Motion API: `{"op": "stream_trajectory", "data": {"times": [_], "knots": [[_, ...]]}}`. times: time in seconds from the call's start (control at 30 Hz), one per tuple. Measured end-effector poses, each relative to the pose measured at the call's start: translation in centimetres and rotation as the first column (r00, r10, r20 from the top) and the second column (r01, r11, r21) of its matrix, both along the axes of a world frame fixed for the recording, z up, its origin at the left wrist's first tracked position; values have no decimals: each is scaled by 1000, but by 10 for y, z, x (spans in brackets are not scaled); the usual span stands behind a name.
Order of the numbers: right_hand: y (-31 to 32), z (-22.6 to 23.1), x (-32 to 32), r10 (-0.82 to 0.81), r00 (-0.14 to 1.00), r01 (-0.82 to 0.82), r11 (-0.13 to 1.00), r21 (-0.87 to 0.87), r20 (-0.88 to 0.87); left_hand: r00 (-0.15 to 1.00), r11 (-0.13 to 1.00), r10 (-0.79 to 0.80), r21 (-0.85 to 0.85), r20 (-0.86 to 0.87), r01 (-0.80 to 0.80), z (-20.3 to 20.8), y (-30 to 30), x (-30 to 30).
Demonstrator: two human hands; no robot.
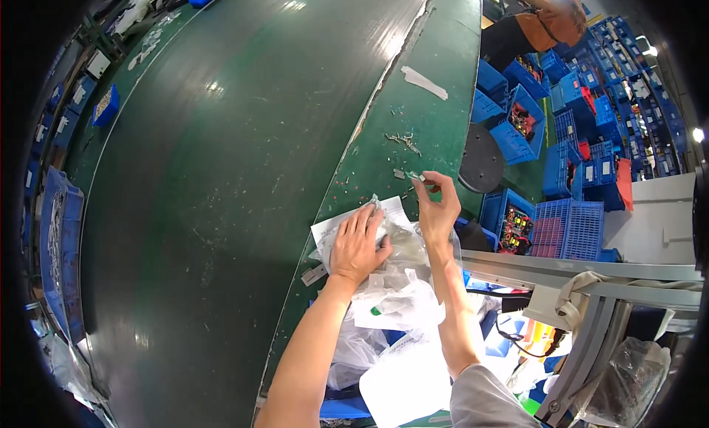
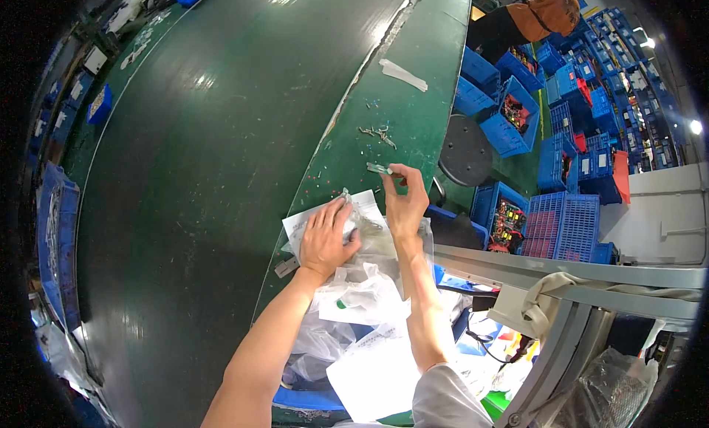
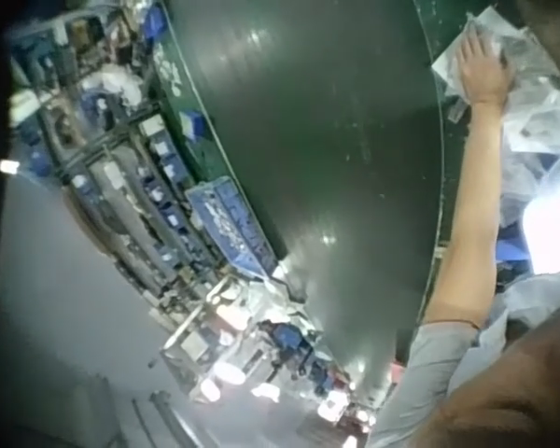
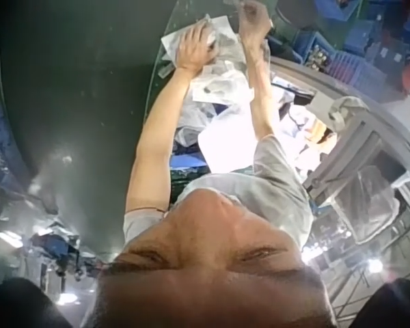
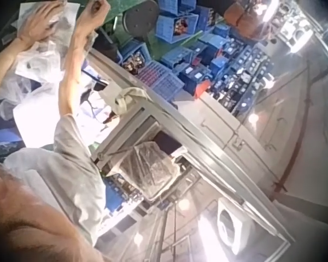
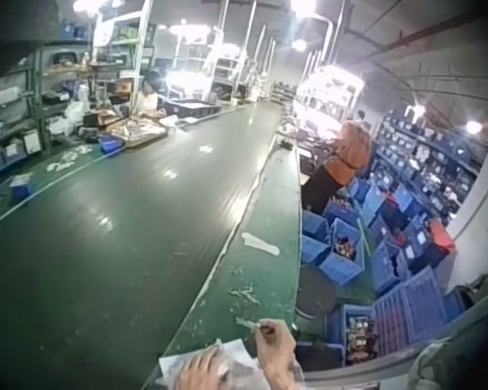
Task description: Assemble electronic circuit boards and pack them into protective bags at a factory workstation.
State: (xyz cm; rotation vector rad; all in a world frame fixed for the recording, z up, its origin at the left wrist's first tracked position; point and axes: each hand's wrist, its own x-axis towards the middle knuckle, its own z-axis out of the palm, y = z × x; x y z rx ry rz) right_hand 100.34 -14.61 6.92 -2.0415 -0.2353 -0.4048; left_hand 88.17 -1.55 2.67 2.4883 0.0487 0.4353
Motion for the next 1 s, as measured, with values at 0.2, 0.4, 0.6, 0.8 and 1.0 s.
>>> {"op": "stream_trajectory", "data": {"times": [0.2,0.4,0.6,0.8,1.0], "knots": [[7,19,-20,80,972,-74,997,-35,219,999,1000,12,3,45,-12,0,1,0],[10,21,-25,140,926,-148,989,-4,351,1000,1000,2,-5,14,-2,-1,-1,-1],[18,20,-34,155,917,-178,984,28,367,1000,1000,-2,1,22,2,-2,-1,-1],[27,15,-12,25,993,-33,997,66,116,1000,1000,6,7,27,-7,-2,5,-3],[-5,-30,103,-177,924,328,821,467,-339,998,1000,20,1,64,-21,-5,-4,2]]}}
